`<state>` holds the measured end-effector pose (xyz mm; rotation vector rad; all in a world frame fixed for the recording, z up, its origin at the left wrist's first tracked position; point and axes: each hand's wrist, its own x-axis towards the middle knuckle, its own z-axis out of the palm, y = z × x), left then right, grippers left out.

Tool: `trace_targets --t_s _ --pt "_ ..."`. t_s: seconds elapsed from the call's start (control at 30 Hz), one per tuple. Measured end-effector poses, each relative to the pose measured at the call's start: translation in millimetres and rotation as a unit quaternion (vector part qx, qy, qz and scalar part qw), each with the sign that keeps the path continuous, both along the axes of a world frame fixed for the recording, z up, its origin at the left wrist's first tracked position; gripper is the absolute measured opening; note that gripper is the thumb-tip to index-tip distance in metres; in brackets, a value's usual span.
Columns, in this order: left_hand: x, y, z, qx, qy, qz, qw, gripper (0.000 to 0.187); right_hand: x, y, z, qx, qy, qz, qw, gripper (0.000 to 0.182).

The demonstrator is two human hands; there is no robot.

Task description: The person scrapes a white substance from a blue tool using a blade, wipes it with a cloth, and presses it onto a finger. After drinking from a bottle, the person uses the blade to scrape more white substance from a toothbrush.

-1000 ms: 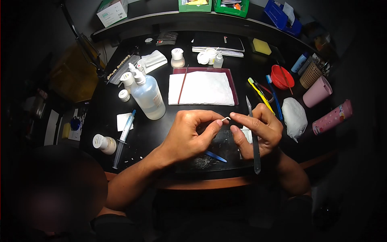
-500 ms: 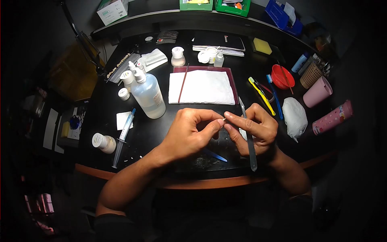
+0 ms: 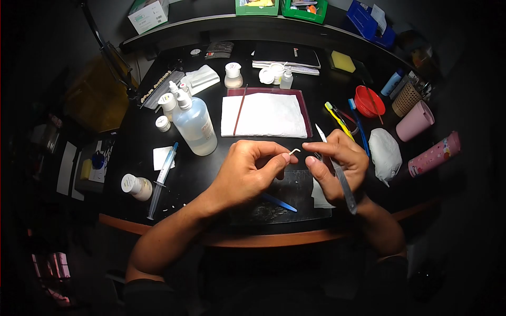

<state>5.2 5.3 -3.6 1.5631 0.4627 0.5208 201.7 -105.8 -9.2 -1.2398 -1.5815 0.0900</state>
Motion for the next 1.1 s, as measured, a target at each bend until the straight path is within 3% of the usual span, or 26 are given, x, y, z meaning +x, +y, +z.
trace_targets --t_s 0.1,0.23,0.37,1.1 --pt "-0.1 -0.8 -1.8 0.018 0.000 0.004 1.000 0.020 4.5 3.0 3.2 -0.180 0.285 0.092 0.937 0.027" --pt "1.6 -2.0 -3.6 0.064 -0.005 0.022 0.998 0.019 8.0 1.3 4.7 -0.289 0.410 0.134 0.855 0.036" --pt "4.5 -2.1 -11.6 0.127 -0.026 0.044 0.991 0.019 3.8 -0.8 7.3 -0.305 0.432 0.150 0.835 0.034" --pt "0.2 -2.3 -4.3 0.144 0.038 0.051 0.988 0.019 7.6 3.9 2.0 -0.312 0.472 0.153 0.810 0.024"
